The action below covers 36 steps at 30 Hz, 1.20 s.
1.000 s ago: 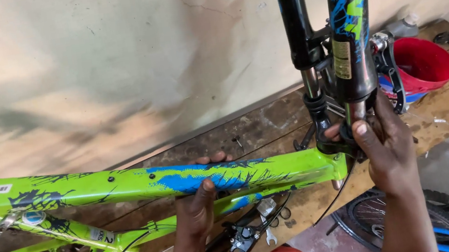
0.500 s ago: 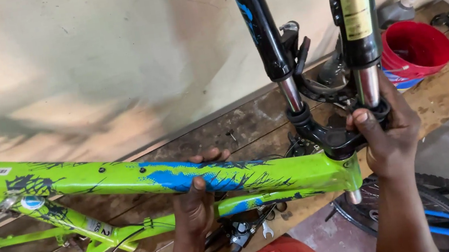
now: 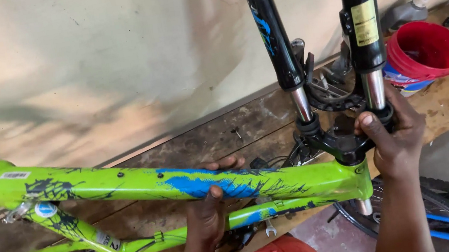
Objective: The person inserts a bicycle fork into the head tube of a green bicycle frame and secures it. They then pick up small metal rings and wipe them with a black cloth.
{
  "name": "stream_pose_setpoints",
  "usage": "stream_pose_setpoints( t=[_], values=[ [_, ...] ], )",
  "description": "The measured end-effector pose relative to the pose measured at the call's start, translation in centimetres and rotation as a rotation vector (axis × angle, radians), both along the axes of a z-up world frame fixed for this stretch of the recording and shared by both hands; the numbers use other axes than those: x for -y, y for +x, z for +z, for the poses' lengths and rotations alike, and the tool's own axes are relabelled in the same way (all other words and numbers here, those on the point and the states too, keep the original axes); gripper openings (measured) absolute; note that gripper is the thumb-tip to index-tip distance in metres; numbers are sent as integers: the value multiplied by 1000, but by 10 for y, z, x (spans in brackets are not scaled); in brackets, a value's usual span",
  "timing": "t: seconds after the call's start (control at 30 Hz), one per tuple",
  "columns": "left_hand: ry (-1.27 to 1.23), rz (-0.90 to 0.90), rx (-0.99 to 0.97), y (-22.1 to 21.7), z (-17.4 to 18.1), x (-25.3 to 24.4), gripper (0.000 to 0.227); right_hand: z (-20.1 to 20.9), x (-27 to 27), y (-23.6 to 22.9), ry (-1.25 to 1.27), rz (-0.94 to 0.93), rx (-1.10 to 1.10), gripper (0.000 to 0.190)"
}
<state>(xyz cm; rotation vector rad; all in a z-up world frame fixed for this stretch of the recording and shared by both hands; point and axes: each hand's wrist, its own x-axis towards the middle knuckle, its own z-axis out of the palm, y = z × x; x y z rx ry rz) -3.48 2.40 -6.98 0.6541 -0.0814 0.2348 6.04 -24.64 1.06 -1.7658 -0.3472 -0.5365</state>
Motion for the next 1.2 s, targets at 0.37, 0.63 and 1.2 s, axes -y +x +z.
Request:
stream_pose_setpoints(
  t=[0.37, 0.63, 1.2],
  values=[
    [43, -62, -124, -33, -14, 12, 59, 2, -2, -37, -19, -220, -167, 43],
    [34, -120, -167, -40, -28, 22, 54, -10, 12, -48, -95, -245, -250, 31],
    [-66, -137, -775, -31, -36, 41, 33, -65, 41, -46, -90, -395, -760, 44]
  ],
)
